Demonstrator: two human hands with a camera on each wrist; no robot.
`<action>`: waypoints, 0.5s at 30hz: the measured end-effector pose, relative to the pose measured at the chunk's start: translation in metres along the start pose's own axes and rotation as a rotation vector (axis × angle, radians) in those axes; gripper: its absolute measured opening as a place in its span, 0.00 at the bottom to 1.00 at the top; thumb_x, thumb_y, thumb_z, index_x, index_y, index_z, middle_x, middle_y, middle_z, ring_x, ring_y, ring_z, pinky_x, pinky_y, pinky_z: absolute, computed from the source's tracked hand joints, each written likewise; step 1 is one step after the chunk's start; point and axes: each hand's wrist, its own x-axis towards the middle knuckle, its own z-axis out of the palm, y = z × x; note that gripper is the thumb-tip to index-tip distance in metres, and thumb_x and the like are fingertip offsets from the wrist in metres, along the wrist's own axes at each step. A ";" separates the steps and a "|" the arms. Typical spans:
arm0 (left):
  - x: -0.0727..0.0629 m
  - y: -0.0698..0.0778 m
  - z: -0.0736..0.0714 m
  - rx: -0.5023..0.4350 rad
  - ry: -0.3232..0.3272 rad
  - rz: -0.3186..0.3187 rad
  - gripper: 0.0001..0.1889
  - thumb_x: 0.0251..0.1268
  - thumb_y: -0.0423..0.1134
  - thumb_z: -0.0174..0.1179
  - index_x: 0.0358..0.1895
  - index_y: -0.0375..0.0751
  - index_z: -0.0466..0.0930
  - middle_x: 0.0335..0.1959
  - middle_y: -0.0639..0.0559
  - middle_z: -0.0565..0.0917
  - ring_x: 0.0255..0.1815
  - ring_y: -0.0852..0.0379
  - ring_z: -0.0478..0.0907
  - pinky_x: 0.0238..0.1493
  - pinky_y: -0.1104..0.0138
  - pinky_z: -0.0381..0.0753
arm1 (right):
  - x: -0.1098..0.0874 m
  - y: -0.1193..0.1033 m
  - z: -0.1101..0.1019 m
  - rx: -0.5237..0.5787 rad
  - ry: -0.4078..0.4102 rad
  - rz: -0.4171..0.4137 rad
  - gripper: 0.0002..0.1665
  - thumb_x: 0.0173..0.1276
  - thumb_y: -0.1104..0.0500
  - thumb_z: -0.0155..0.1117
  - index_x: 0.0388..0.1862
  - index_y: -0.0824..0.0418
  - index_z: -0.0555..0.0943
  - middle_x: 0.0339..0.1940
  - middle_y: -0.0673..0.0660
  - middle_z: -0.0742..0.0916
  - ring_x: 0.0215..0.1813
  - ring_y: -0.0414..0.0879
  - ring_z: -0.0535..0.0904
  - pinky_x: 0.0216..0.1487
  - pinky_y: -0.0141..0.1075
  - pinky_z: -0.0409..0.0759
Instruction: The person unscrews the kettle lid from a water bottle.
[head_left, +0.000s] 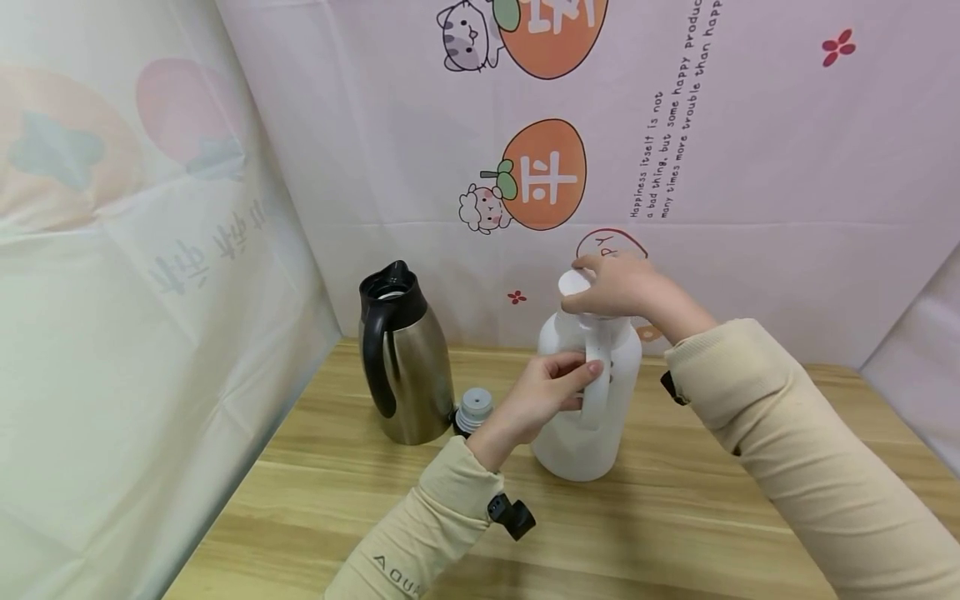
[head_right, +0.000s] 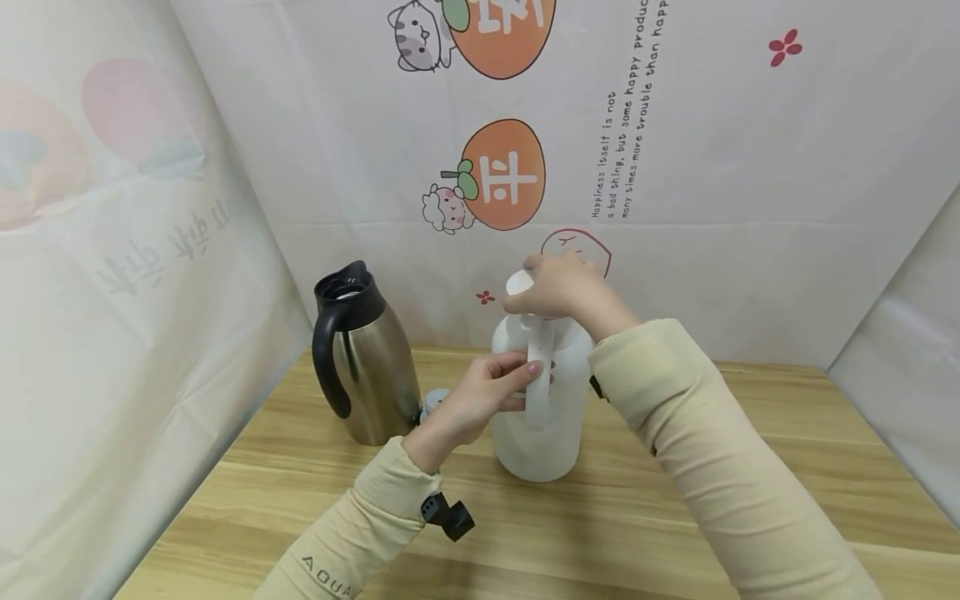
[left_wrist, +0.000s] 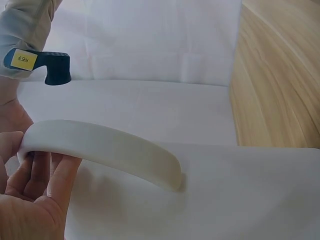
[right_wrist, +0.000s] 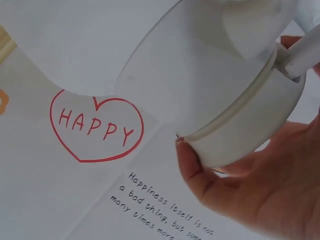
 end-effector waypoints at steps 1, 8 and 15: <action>0.000 0.000 0.000 0.002 0.000 0.000 0.19 0.73 0.42 0.52 0.59 0.35 0.76 0.57 0.41 0.79 0.55 0.53 0.80 0.54 0.60 0.81 | 0.001 0.002 0.000 0.007 -0.008 -0.018 0.42 0.58 0.45 0.58 0.71 0.59 0.64 0.67 0.74 0.68 0.63 0.66 0.65 0.56 0.58 0.71; -0.001 0.001 0.000 0.006 -0.005 -0.007 0.19 0.73 0.43 0.52 0.60 0.36 0.75 0.58 0.41 0.79 0.56 0.53 0.79 0.55 0.60 0.81 | 0.004 0.008 -0.002 0.095 -0.059 -0.118 0.39 0.53 0.53 0.59 0.68 0.54 0.67 0.63 0.71 0.70 0.53 0.59 0.68 0.42 0.46 0.74; -0.001 0.001 -0.001 0.002 -0.002 -0.014 0.19 0.72 0.42 0.52 0.60 0.36 0.75 0.58 0.42 0.79 0.56 0.53 0.79 0.55 0.59 0.81 | 0.003 0.007 -0.002 0.187 -0.090 -0.165 0.34 0.55 0.58 0.57 0.64 0.52 0.68 0.67 0.65 0.68 0.56 0.59 0.68 0.50 0.49 0.72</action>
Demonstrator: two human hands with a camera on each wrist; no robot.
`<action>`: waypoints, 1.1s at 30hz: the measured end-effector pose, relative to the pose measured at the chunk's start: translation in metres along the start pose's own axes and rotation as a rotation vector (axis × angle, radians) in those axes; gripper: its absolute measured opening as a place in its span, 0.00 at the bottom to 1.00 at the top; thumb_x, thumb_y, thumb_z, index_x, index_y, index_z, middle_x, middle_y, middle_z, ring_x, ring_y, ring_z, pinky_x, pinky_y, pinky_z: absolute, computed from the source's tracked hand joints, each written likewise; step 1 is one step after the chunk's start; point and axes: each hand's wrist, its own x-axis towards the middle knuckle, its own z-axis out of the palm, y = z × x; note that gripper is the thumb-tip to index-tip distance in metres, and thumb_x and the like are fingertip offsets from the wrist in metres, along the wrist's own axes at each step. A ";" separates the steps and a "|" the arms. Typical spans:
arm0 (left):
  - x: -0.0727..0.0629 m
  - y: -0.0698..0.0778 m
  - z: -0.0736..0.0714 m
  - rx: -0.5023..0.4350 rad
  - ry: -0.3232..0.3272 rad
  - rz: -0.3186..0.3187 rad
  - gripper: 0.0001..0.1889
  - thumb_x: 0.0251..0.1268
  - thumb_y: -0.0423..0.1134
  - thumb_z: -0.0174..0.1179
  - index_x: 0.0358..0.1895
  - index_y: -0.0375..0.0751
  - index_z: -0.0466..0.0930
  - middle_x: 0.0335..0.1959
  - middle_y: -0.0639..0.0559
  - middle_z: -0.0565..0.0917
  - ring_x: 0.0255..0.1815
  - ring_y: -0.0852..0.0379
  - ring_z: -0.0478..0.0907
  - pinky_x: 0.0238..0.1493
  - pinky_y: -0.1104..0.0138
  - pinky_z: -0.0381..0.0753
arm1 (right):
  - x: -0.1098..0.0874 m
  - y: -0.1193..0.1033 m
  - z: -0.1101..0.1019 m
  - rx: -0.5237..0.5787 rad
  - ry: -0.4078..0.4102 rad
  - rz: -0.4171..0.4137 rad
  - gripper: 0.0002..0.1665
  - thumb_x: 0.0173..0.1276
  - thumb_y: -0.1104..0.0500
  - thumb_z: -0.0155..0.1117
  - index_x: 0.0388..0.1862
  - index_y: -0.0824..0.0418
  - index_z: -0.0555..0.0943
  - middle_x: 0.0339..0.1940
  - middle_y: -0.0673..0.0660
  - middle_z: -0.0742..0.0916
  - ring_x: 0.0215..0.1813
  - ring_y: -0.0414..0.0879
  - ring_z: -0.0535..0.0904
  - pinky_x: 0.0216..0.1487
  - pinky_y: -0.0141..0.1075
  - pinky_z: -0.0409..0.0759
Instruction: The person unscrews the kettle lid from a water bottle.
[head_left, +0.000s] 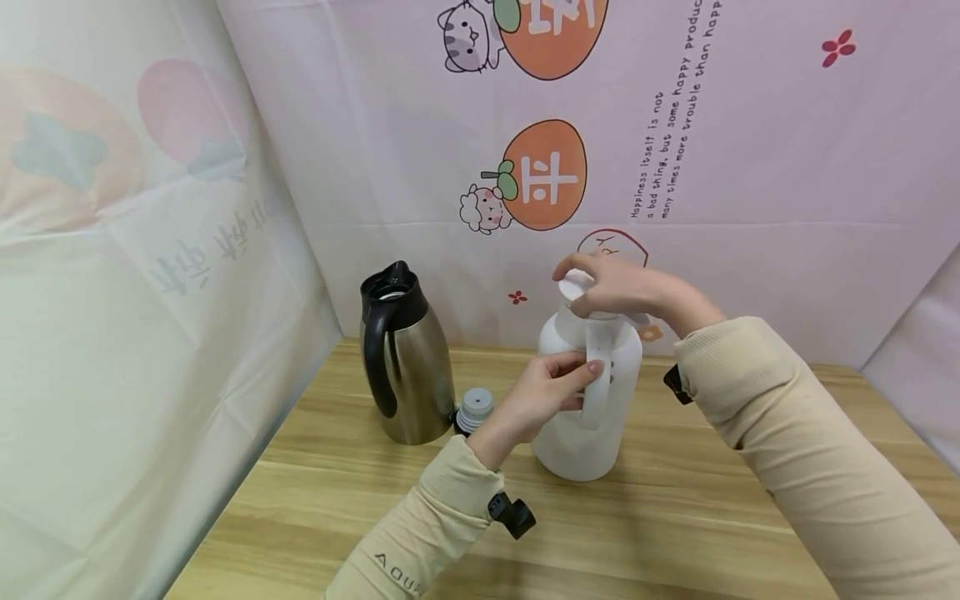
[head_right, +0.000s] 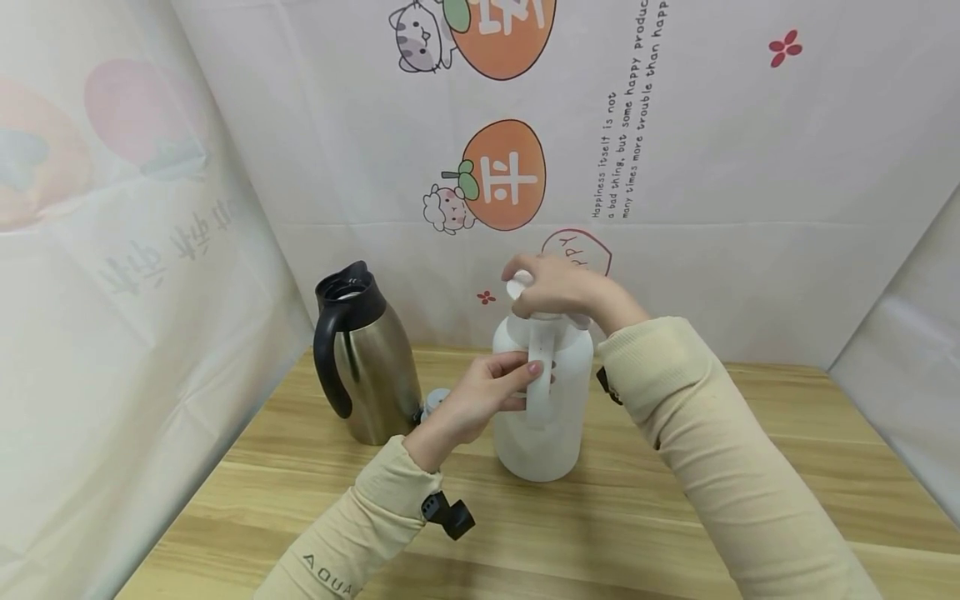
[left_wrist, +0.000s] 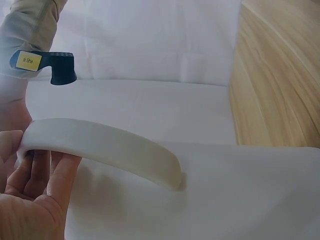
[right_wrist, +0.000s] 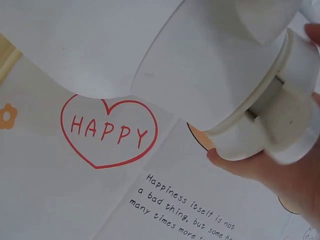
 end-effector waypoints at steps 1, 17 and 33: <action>0.000 0.000 0.000 -0.001 -0.001 0.000 0.19 0.72 0.42 0.52 0.60 0.36 0.75 0.58 0.42 0.79 0.56 0.53 0.79 0.55 0.59 0.81 | 0.000 -0.001 0.001 0.009 0.009 -0.005 0.32 0.58 0.57 0.57 0.64 0.53 0.68 0.68 0.66 0.66 0.59 0.60 0.67 0.53 0.52 0.71; 0.000 0.001 0.000 -0.002 0.004 0.001 0.19 0.73 0.42 0.52 0.59 0.34 0.75 0.58 0.41 0.79 0.55 0.52 0.79 0.55 0.59 0.81 | -0.004 -0.004 0.005 -0.165 0.146 0.181 0.48 0.59 0.35 0.60 0.70 0.62 0.64 0.66 0.72 0.71 0.66 0.69 0.62 0.59 0.60 0.68; 0.000 0.000 0.000 0.002 -0.001 0.001 0.19 0.73 0.42 0.52 0.60 0.35 0.75 0.59 0.41 0.79 0.56 0.52 0.79 0.55 0.59 0.81 | -0.002 0.014 -0.002 -0.006 0.077 -0.031 0.43 0.56 0.52 0.64 0.70 0.60 0.65 0.62 0.65 0.76 0.48 0.53 0.71 0.40 0.37 0.70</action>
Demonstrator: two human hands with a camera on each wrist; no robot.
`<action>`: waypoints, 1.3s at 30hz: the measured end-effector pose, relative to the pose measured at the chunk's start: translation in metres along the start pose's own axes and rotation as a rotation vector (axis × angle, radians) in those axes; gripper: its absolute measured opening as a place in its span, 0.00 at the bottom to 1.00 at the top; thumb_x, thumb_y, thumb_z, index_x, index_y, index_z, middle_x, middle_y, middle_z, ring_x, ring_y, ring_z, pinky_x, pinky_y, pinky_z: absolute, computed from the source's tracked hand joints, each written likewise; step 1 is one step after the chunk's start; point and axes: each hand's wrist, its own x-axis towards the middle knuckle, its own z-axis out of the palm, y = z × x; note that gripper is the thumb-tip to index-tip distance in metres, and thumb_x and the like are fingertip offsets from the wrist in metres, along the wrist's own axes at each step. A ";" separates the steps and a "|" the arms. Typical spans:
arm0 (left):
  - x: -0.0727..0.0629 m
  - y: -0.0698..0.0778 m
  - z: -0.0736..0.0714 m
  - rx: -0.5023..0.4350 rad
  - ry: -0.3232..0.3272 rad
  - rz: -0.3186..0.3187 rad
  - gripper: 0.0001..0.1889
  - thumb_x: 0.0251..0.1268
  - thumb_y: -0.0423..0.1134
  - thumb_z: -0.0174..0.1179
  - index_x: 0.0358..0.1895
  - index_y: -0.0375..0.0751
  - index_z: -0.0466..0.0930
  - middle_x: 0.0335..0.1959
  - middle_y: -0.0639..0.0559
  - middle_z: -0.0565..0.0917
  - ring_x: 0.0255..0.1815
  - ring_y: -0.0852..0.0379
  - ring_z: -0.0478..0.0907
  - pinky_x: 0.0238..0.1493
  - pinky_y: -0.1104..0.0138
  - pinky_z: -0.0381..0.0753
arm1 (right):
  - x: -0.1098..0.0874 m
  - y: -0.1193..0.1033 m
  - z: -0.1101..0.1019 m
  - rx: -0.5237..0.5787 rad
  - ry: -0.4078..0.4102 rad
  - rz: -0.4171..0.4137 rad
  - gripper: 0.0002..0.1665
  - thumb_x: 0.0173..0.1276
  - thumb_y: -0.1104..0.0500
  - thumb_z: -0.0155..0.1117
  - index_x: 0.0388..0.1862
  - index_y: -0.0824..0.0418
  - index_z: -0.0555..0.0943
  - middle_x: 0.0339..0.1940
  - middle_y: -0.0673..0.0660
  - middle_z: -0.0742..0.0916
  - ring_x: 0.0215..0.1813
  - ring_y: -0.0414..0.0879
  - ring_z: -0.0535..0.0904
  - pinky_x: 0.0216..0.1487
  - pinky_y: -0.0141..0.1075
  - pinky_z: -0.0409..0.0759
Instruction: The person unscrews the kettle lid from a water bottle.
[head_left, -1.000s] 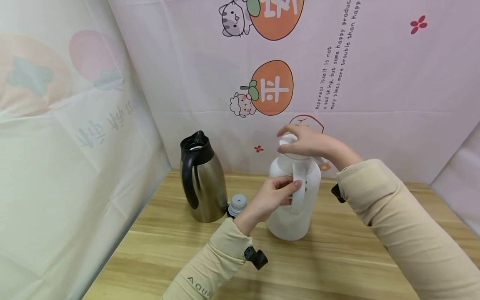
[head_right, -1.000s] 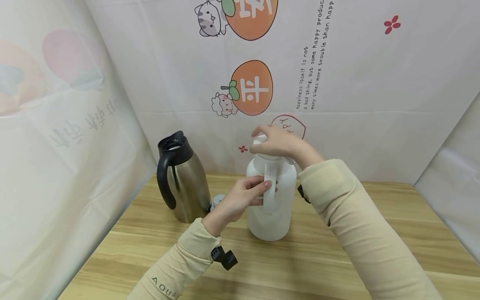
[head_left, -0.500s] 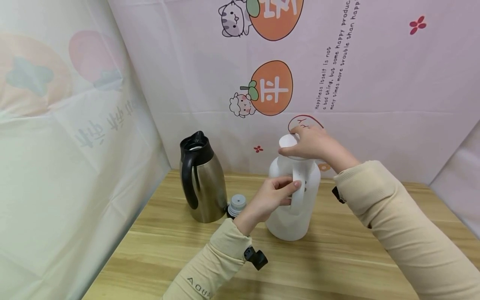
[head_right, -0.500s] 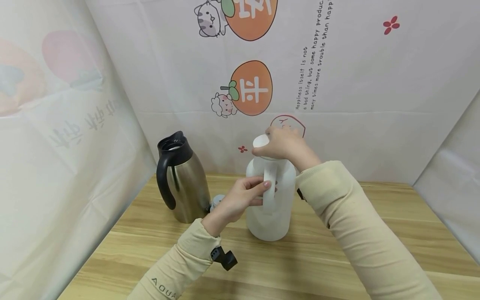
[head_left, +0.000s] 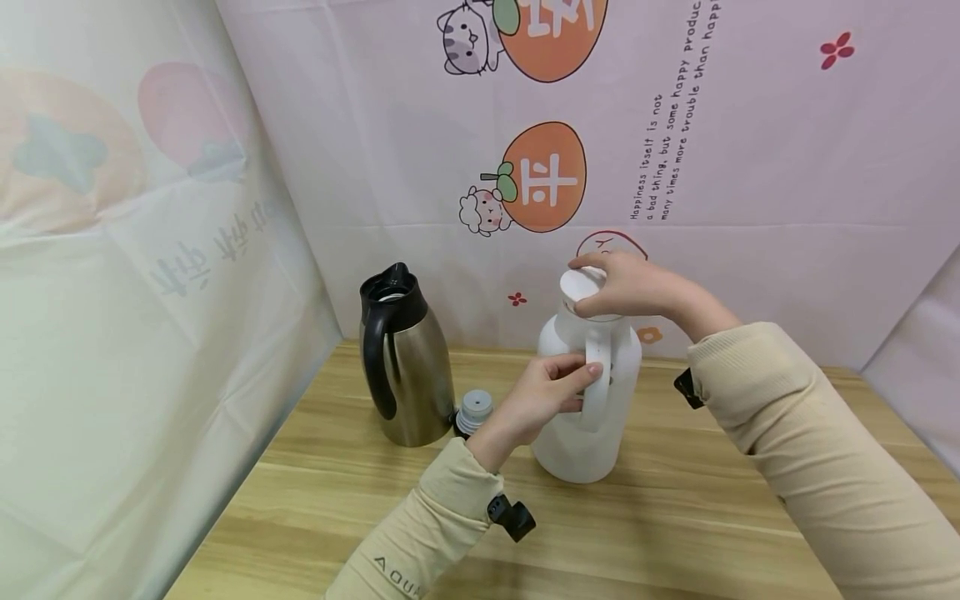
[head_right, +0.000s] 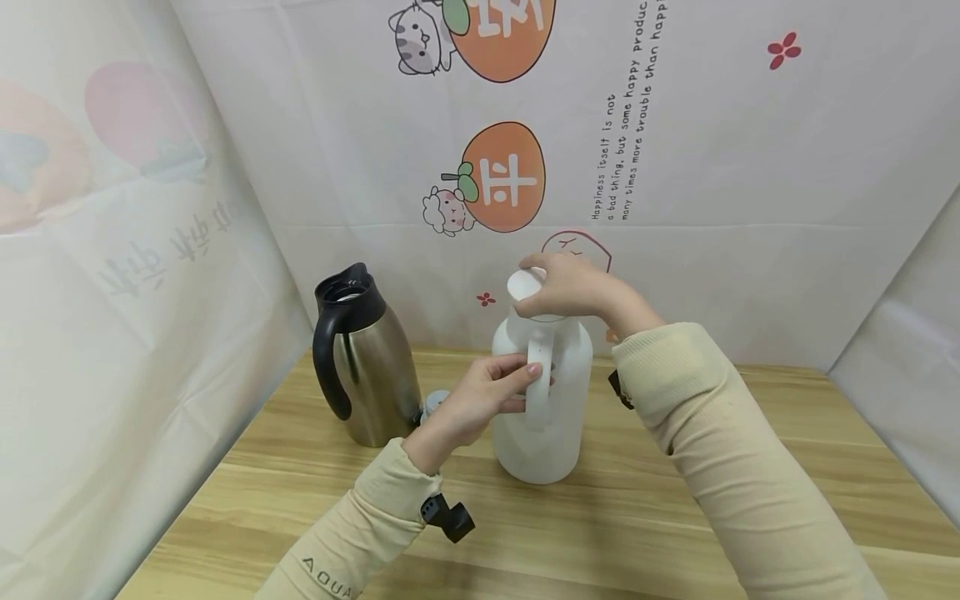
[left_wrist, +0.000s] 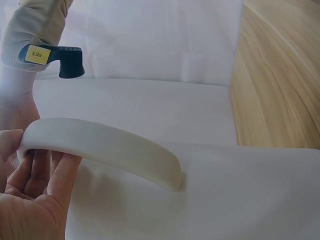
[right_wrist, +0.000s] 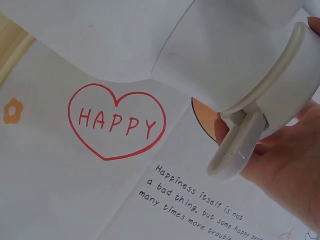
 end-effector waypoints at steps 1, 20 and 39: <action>0.000 0.000 0.000 0.000 0.000 0.000 0.19 0.73 0.42 0.52 0.60 0.35 0.75 0.59 0.41 0.79 0.56 0.52 0.79 0.55 0.59 0.81 | 0.000 0.000 0.000 0.004 -0.001 -0.001 0.43 0.56 0.52 0.65 0.71 0.60 0.65 0.62 0.65 0.75 0.48 0.53 0.71 0.40 0.37 0.70; -0.001 0.000 0.002 -0.009 0.008 0.007 0.19 0.73 0.41 0.52 0.61 0.35 0.75 0.59 0.41 0.78 0.58 0.49 0.79 0.55 0.58 0.81 | -0.004 0.004 -0.004 0.058 0.035 -0.009 0.40 0.59 0.51 0.62 0.71 0.60 0.65 0.63 0.64 0.75 0.50 0.53 0.71 0.44 0.40 0.70; 0.000 0.001 0.004 -0.013 0.037 -0.016 0.19 0.72 0.41 0.53 0.60 0.35 0.75 0.59 0.40 0.79 0.58 0.49 0.79 0.55 0.58 0.81 | -0.014 0.019 -0.017 0.215 0.085 0.084 0.37 0.67 0.44 0.55 0.72 0.54 0.62 0.69 0.66 0.71 0.60 0.60 0.72 0.47 0.43 0.73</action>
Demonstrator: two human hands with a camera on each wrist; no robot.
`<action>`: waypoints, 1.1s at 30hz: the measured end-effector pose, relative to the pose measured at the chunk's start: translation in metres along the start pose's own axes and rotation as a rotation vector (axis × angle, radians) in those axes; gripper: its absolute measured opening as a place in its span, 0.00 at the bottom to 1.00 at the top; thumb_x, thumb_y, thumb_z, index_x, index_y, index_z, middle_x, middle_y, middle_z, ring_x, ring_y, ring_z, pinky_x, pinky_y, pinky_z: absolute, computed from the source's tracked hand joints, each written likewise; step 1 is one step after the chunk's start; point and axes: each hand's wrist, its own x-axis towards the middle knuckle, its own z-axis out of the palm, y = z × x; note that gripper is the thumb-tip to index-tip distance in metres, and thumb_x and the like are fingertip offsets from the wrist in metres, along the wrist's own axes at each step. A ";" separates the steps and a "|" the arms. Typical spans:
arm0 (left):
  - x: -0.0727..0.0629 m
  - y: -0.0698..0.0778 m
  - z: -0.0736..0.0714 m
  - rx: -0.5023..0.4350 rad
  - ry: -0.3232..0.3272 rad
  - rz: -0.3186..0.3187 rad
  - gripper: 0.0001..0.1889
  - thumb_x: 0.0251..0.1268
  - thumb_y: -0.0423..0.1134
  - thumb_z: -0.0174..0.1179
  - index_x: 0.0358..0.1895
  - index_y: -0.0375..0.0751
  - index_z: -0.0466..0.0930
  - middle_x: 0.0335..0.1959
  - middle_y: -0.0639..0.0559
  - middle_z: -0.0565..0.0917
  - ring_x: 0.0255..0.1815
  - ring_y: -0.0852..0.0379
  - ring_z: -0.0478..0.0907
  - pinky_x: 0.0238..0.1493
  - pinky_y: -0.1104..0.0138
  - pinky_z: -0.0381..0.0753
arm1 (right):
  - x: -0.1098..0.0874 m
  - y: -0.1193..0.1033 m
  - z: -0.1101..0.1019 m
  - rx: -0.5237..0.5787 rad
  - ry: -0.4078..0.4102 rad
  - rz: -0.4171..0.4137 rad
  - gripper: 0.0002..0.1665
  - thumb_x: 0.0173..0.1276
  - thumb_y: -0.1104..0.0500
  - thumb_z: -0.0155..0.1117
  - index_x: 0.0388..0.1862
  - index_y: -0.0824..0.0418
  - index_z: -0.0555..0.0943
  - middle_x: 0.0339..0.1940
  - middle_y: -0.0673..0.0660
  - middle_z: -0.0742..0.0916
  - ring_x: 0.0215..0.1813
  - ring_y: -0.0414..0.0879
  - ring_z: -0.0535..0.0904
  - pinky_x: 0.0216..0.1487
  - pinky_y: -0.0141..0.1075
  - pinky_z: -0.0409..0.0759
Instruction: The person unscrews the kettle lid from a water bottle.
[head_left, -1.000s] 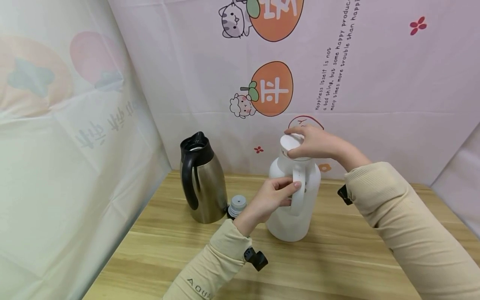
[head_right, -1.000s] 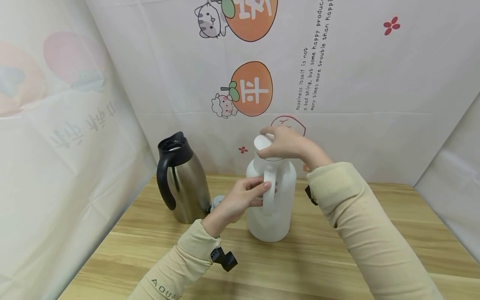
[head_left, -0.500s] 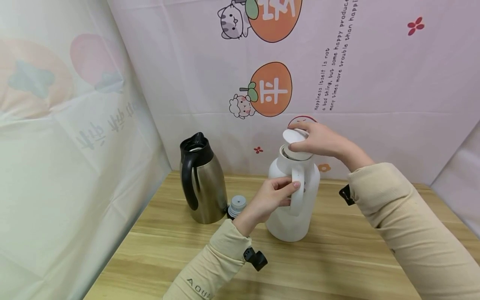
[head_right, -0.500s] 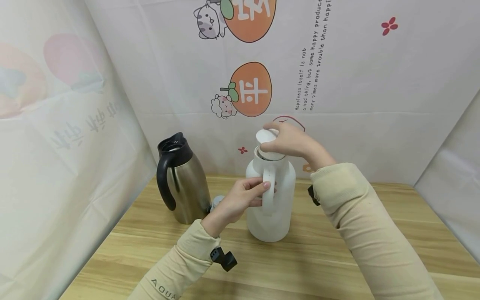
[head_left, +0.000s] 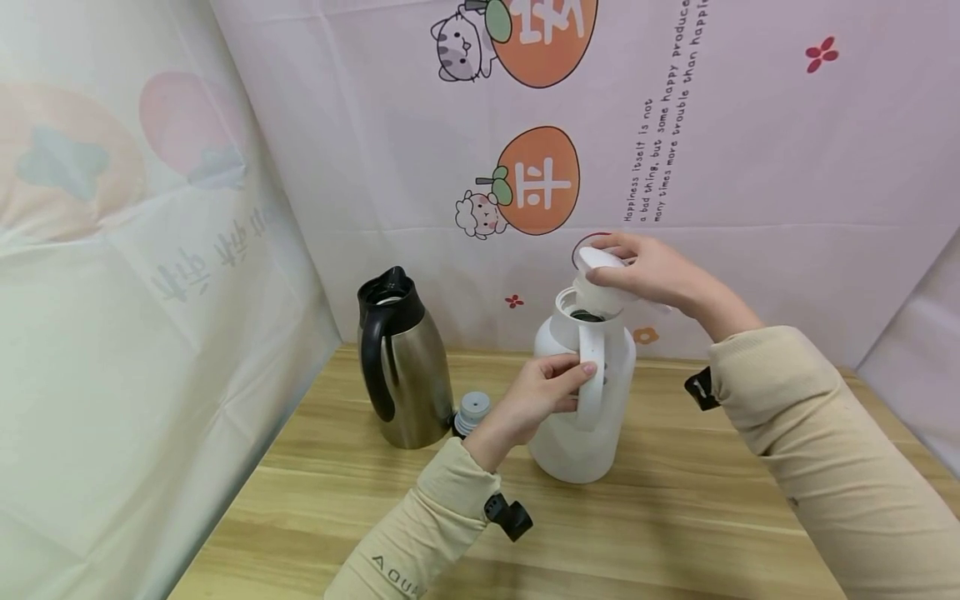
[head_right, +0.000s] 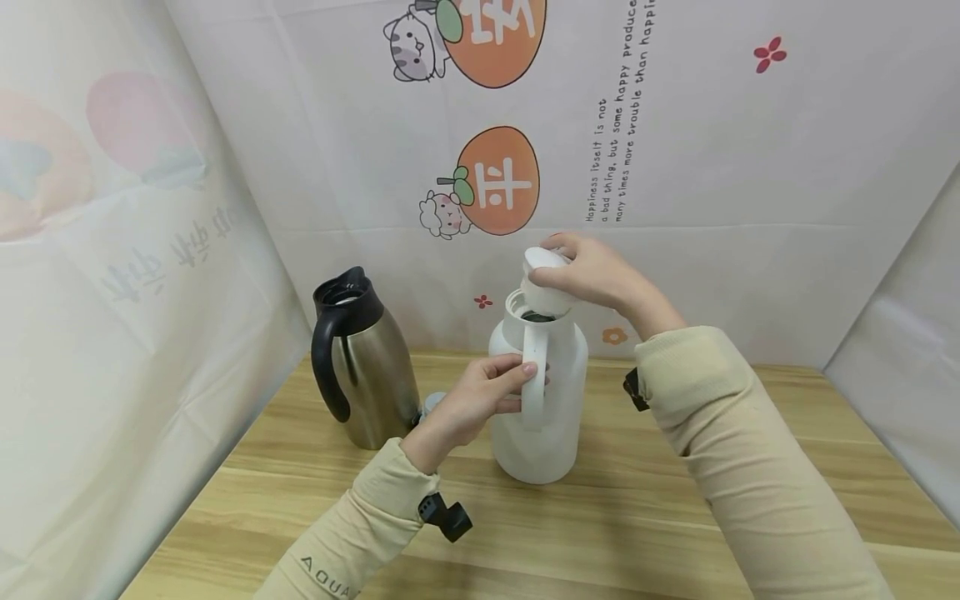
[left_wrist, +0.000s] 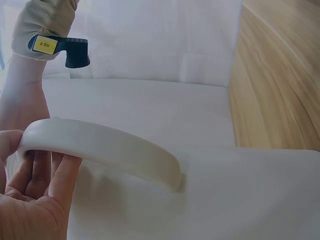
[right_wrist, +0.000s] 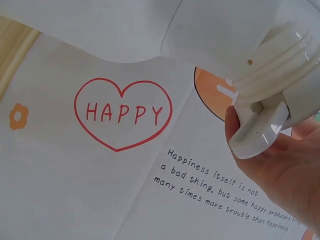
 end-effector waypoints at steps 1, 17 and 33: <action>0.000 0.000 0.000 0.000 -0.001 0.002 0.19 0.72 0.41 0.53 0.60 0.34 0.75 0.58 0.40 0.79 0.57 0.49 0.79 0.55 0.58 0.81 | 0.000 0.001 -0.001 0.009 0.001 0.003 0.37 0.68 0.44 0.55 0.73 0.53 0.61 0.68 0.66 0.71 0.60 0.60 0.73 0.46 0.42 0.72; -0.001 0.001 0.001 -0.001 0.011 0.012 0.19 0.72 0.39 0.53 0.60 0.33 0.75 0.58 0.39 0.79 0.57 0.51 0.79 0.55 0.58 0.81 | -0.010 0.022 -0.010 0.154 0.046 0.035 0.36 0.73 0.43 0.46 0.73 0.59 0.60 0.59 0.64 0.77 0.49 0.43 0.74 0.54 0.41 0.70; 0.001 0.001 0.001 0.004 0.011 0.018 0.19 0.72 0.39 0.53 0.59 0.32 0.75 0.58 0.38 0.79 0.55 0.53 0.79 0.54 0.58 0.81 | -0.029 0.054 -0.010 0.392 0.112 0.081 0.26 0.75 0.41 0.36 0.57 0.59 0.65 0.42 0.44 0.72 0.39 0.33 0.71 0.38 0.29 0.73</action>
